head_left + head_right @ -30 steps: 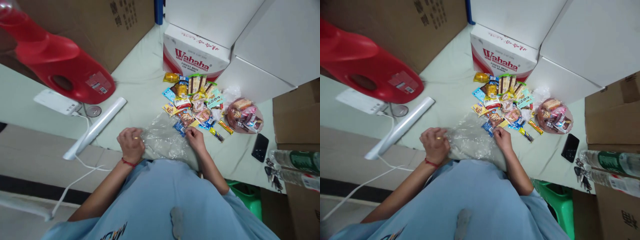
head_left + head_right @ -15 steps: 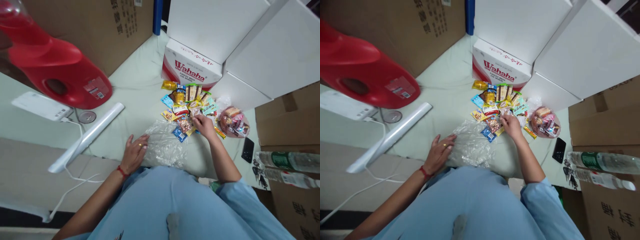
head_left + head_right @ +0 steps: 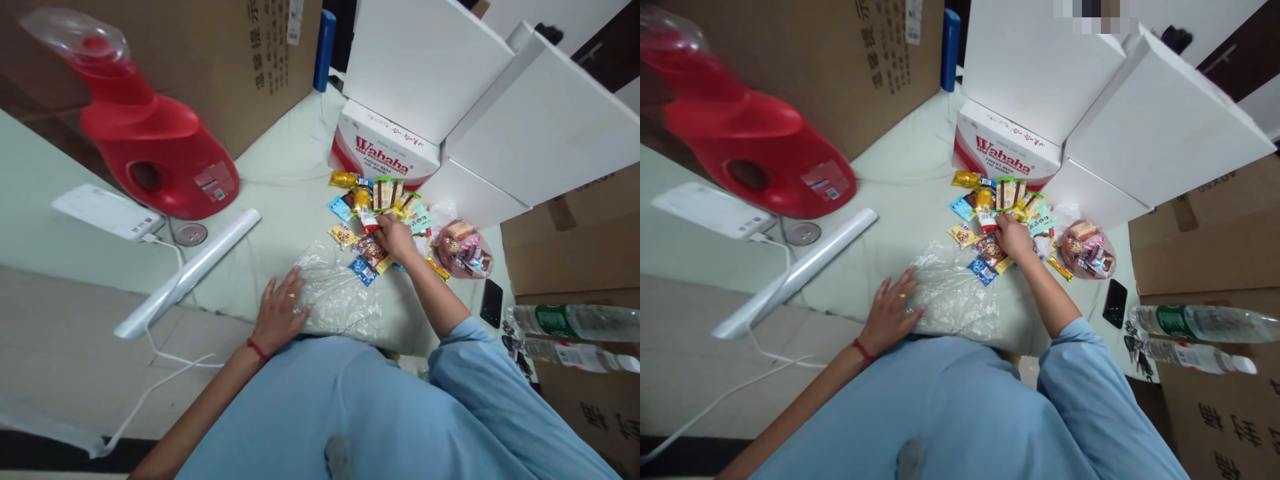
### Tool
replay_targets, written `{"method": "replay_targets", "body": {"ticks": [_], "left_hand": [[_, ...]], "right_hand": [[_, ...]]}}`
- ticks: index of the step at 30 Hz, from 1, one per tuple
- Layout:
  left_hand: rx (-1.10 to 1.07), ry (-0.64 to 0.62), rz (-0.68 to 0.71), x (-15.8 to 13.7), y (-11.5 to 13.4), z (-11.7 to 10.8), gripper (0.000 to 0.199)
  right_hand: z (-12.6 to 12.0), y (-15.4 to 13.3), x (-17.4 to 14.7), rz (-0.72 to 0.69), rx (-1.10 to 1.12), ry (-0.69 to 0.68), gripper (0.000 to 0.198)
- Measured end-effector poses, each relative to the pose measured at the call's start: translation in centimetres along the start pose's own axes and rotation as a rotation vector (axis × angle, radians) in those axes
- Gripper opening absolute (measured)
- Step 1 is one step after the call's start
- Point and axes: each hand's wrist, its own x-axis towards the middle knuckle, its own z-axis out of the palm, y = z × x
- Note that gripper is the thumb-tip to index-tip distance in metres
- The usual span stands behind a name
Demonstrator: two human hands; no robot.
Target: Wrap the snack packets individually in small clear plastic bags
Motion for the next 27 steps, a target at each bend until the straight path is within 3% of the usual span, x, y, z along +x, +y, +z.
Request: {"method": "replay_targets", "body": {"ticks": [3,6,9,14,18,24,27], "left_hand": [[0.056,-0.081,0.028,0.0,0.4,0.0,0.058],[0.083,-0.129,0.033,-0.2,1.0,0.2,0.067],[0.084,-0.133,0.031,-0.7,1.8,0.7,0.073],[0.072,-0.048,-0.086,-1.7,2.9,1.8,0.070],[0.029,-0.032,-0.089,-2.2,2.9,1.5,0.054],[0.047,-0.031,-0.190,-1.7,2.6,0.4,0.054],[0.032,-0.048,-0.163,-2.1,1.9,-0.3,0.059]], "right_hand": [[-1.6,0.3,-2.5,0.018,0.282,0.186,0.038],[-2.5,-1.4,-5.7,-0.051,0.473,0.137,0.032],[-1.6,-5.0,-9.1,-0.138,0.368,-0.068,0.029],[1.5,-9.4,-12.3,-0.105,0.047,-0.341,0.033],[2.3,-9.1,-12.6,-0.160,0.125,-0.296,0.063],[2.7,-8.3,-11.9,-0.174,0.156,-0.354,0.048],[3.6,-8.5,-12.0,-0.173,0.200,-0.335,0.048]]}}
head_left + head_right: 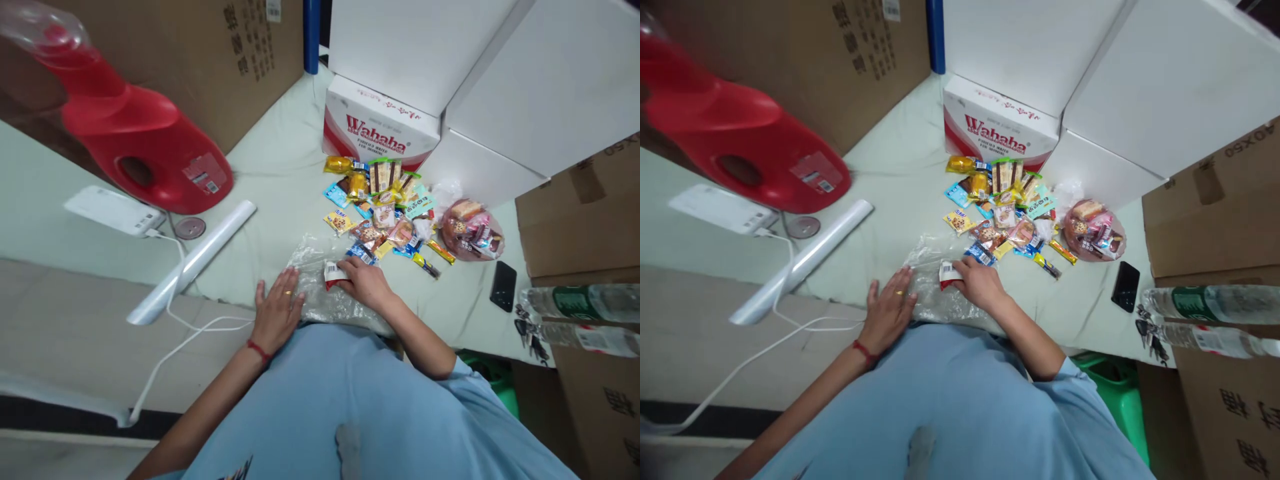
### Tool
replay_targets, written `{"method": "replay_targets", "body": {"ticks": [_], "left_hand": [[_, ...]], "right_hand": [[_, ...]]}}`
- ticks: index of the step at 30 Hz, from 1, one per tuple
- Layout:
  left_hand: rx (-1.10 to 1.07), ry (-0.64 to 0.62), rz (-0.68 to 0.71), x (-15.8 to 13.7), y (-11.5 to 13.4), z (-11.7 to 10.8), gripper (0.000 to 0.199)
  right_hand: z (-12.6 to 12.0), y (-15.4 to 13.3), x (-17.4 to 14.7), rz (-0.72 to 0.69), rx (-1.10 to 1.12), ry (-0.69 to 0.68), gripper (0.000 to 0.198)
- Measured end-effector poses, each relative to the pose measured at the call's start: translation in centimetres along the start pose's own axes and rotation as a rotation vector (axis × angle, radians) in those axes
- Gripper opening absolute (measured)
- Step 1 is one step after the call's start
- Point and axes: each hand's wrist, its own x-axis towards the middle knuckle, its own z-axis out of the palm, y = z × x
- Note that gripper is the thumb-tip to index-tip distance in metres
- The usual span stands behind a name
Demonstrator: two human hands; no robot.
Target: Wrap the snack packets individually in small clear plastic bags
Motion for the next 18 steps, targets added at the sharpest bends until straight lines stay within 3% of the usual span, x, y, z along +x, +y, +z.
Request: {"method": "replay_targets", "body": {"ticks": [4,6,8,11,13,15,18], "left_hand": [[-0.005,-0.058,0.267,-1.3,-2.1,-1.5,0.067],[0.004,-0.114,0.409,-1.9,-3.1,-2.0,0.071],[0.027,-0.163,0.456,-2.3,-3.7,-2.0,0.066],[0.041,-0.155,0.402,-2.2,-4.0,-1.4,0.042],[0.002,-0.102,0.348,-1.7,-3.7,-1.0,0.031],[-0.066,-0.049,0.287,-0.9,-3.2,-0.9,0.030],[-0.151,0.016,0.162,1.0,-2.3,-1.1,0.034]], "right_hand": [[1.0,1.4,-1.0,-0.112,0.139,0.033,0.057],[1.1,3.0,-2.6,-0.245,0.246,0.082,0.061],[1.3,4.8,-4.8,-0.392,0.309,0.099,0.064],[2.5,7.1,-8.1,-0.454,0.280,0.078,0.060],[3.6,7.8,-9.5,-0.407,0.271,0.115,0.040],[4.4,8.1,-9.9,-0.364,0.315,0.183,0.024],[3.8,8.3,-8.4,-0.312,0.402,0.268,0.026]]}}
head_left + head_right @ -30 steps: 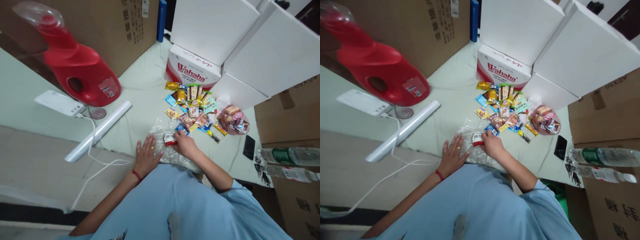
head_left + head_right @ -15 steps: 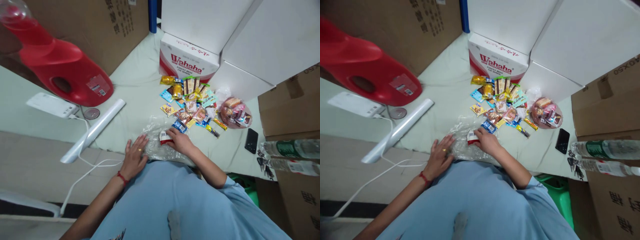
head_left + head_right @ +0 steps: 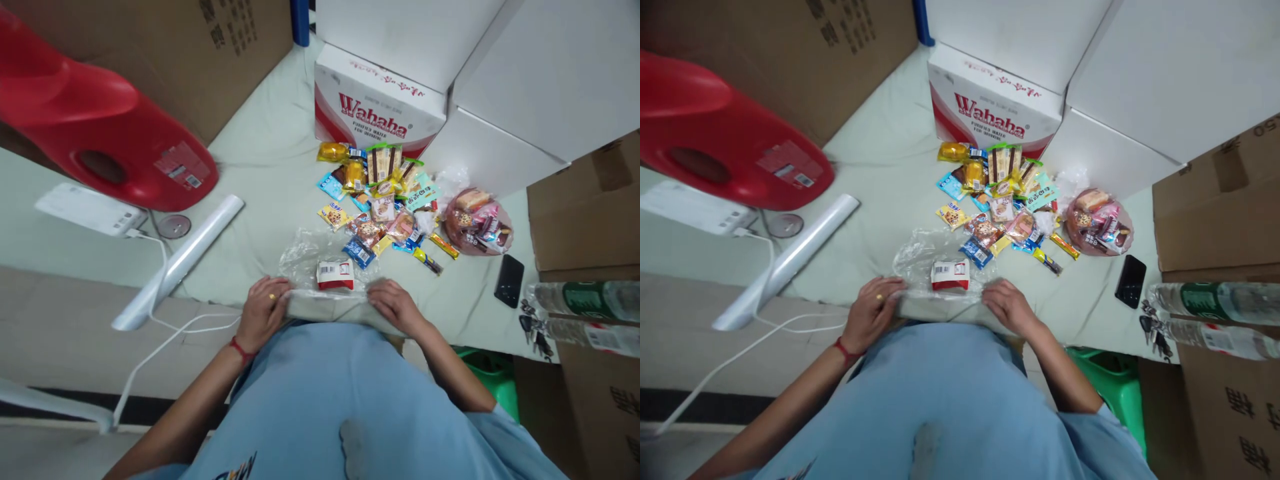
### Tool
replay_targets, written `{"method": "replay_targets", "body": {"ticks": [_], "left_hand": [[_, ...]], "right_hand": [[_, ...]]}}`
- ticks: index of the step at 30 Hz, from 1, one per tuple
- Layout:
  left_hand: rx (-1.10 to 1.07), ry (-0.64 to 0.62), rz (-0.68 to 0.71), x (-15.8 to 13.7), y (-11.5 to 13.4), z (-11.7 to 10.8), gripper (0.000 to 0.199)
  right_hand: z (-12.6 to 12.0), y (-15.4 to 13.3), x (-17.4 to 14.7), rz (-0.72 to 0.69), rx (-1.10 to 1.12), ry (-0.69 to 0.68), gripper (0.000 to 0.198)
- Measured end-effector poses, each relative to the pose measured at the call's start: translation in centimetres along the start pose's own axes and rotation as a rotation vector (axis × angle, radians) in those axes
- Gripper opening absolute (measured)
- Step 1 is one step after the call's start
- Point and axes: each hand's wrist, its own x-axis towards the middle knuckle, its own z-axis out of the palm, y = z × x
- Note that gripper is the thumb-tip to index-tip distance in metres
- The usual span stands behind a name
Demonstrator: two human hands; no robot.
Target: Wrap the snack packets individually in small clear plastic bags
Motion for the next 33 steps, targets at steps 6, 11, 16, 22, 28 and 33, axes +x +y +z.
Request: {"method": "replay_targets", "body": {"ticks": [6,11,16,22,28,33], "left_hand": [[0.151,0.056,-0.257,5.9,0.3,0.3,0.032],[0.251,0.152,-0.356,7.8,-0.7,0.3,0.034],[0.189,0.381,-0.260,6.0,-0.7,-1.1,0.043],[0.285,0.399,-0.010,3.7,3.7,-1.7,0.033],[0.353,-0.162,0.064,5.0,6.0,1.3,0.036],[0.368,-0.273,0.016,5.1,5.8,2.5,0.041]], "right_hand": [[-3.8,1.7,6.9,0.208,-0.192,0.016,0.025],[-6.0,0.4,11.1,0.341,-0.536,-0.080,0.026],[-5.3,-1.6,15.5,0.131,-0.583,-0.090,0.029],[-1.2,-1.1,20.6,-0.031,-0.622,-0.241,0.036],[-0.7,-1.4,22.0,0.045,-0.634,-0.358,0.021],[-2.4,-3.5,19.0,-0.158,-0.501,-0.227,0.021]]}}
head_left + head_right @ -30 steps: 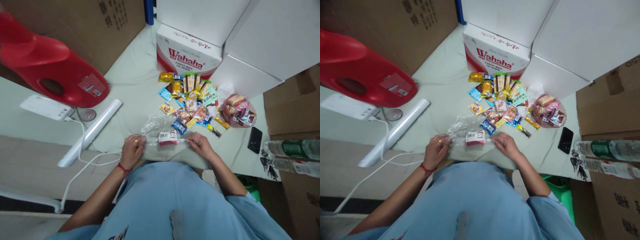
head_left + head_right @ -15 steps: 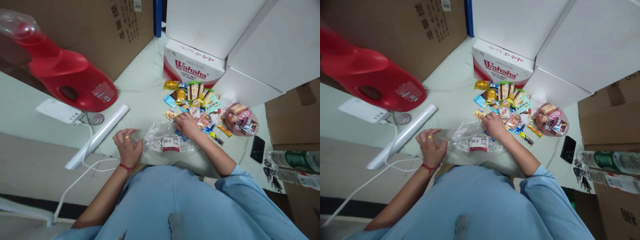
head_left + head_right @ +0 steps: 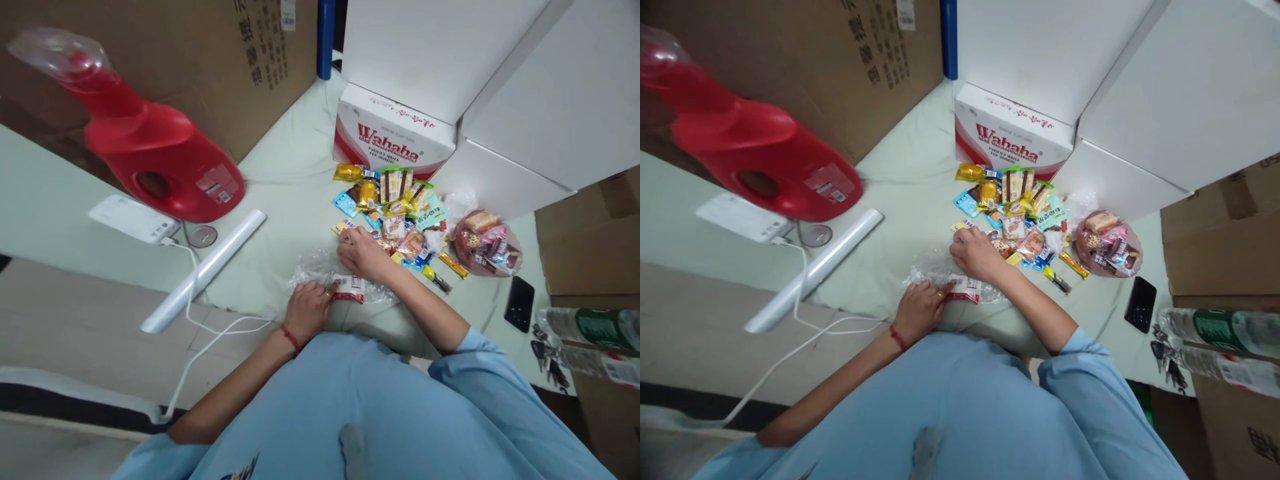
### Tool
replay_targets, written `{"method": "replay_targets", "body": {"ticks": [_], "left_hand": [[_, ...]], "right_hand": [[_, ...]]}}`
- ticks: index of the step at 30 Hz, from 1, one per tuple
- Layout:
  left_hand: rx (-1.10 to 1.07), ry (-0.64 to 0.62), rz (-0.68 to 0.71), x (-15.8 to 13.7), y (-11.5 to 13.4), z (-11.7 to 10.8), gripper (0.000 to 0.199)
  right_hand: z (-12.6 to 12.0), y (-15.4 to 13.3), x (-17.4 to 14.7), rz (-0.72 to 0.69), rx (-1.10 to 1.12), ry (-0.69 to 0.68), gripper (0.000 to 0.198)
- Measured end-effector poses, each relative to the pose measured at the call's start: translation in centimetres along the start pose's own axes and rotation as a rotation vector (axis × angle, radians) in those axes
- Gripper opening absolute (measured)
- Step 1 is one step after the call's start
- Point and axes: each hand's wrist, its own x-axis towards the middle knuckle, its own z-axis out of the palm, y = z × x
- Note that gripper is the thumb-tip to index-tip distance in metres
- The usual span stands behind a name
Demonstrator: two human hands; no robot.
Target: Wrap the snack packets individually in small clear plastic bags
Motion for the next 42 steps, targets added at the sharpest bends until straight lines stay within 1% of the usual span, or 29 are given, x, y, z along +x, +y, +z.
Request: {"method": "replay_targets", "body": {"ticks": [2,5,7,9,10,12,13,14,15,16,17,19,21,23,25,26,29,31,33,34,36,37,39,40,41,42], "left_hand": [[-0.001,-0.010,-0.009,0.0,0.0,0.1,0.038],[-0.052,0.007,-0.013,-0.2,-0.4,0.3,0.032],[-0.166,0.051,0.002,-0.7,-1.3,0.6,0.028],[-0.345,0.148,-0.032,-1.4,-2.5,1.0,0.027],[-0.441,0.229,-0.100,-1.7,-3.2,1.1,0.028],[-0.571,0.438,-0.326,-2.1,-4.4,1.2,0.033],[-0.587,0.537,-0.448,-2.1,-4.8,1.1,0.037],[-0.570,0.608,-0.548,-1.8,-4.9,1.0,0.042],[-0.530,0.637,-0.615,-1.4,-4.9,0.8,0.047],[-0.478,0.622,-0.646,-0.9,-4.7,0.7,0.052],[-0.431,0.577,-0.649,-0.3,-4.3,0.5,0.055],[-0.417,0.461,-0.590,0.7,-3.3,0.1,0.051],[-0.568,0.388,-0.490,1.3,-2.3,-0.2,0.035],[-0.842,0.361,-0.422,1.5,-1.9,-0.5,0.019],[-1.087,0.372,-0.432,1.1,-2.1,-0.9,0.012],[-1.167,0.392,-0.454,0.8,-2.4,-1.2,0.010],[-1.274,0.475,-0.524,-0.1,-3.6,-2.0,0.009],[-1.293,0.513,-0.593,-0.4,-4.3,-2.4,0.020],[-1.252,0.499,-0.702,-0.3,-4.5,-2.6,0.033],[-1.182,0.469,-0.760,0.0,-4.5,-2.7,0.037],[-0.940,0.389,-0.821,0.5,-4.2,-2.8,0.041],[-0.800,0.342,-0.805,0.6,-4.0,-2.9,0.044],[-0.599,0.206,-0.705,0.7,-3.8,-3.3,0.047],[-0.571,0.124,-0.648,0.5,-3.7,-3.6,0.043],[-0.588,0.057,-0.601,0.4,-3.6,-3.8,0.038],[-0.639,0.017,-0.574,0.3,-3.3,-4.1,0.033]], "right_hand": [[0.2,-1.3,-2.2,-0.093,0.024,-0.060,0.024],[2.0,-3.0,-5.3,-0.202,-0.002,-0.196,0.025],[3.7,-3.8,-6.8,-0.220,-0.019,-0.226,0.026],[5.0,-4.2,-7.7,-0.192,-0.014,-0.219,0.026],[5.4,-4.3,-8.0,-0.174,-0.004,-0.208,0.026],[5.8,-4.5,-8.2,-0.144,0.020,-0.187,0.026],[5.8,-4.5,-8.2,-0.132,0.032,-0.181,0.026],[5.8,-4.5,-8.2,-0.120,0.046,-0.177,0.025],[5.7,-4.6,-8.2,-0.110,0.062,-0.175,0.025],[5.6,-4.6,-8.2,-0.102,0.078,-0.174,0.024],[5.5,-4.6,-8.2,-0.097,0.092,-0.172,0.024],[5.4,-4.5,-8.1,-0.091,0.109,-0.170,0.024],[5.5,-4.4,-8.0,-0.087,0.114,-0.174,0.025],[5.6,-4.2,-8.0,-0.082,0.125,-0.177,0.026],[5.6,-4.0,-8.0,-0.078,0.155,-0.177,0.025],[5.6,-3.9,-7.9,-0.077,0.173,-0.176,0.025],[5.3,-3.8,-7.8,-0.080,0.206,-0.173,0.023],[5.1,-3.9,-7.7,-0.082,0.199,-0.180,0.024],[5.0,-4.0,-7.5,-0.085,0.176,-0.192,0.024],[5.0,-4.0,-7.5,-0.087,0.166,-0.196,0.024],[5.0,-4.0,-7.4,-0.090,0.162,-0.194,0.024],[5.1,-4.0,-7.4,-0.089,0.169,-0.186,0.023],[5.2,-4.0,-7.4,-0.085,0.196,-0.169,0.023],[5.3,-3.9,-7.4,-0.084,0.209,-0.162,0.023],[5.3,-3.9,-7.5,-0.085,0.218,-0.157,0.023],[5.4,-3.9,-7.5,-0.090,0.223,-0.155,0.023]]}}
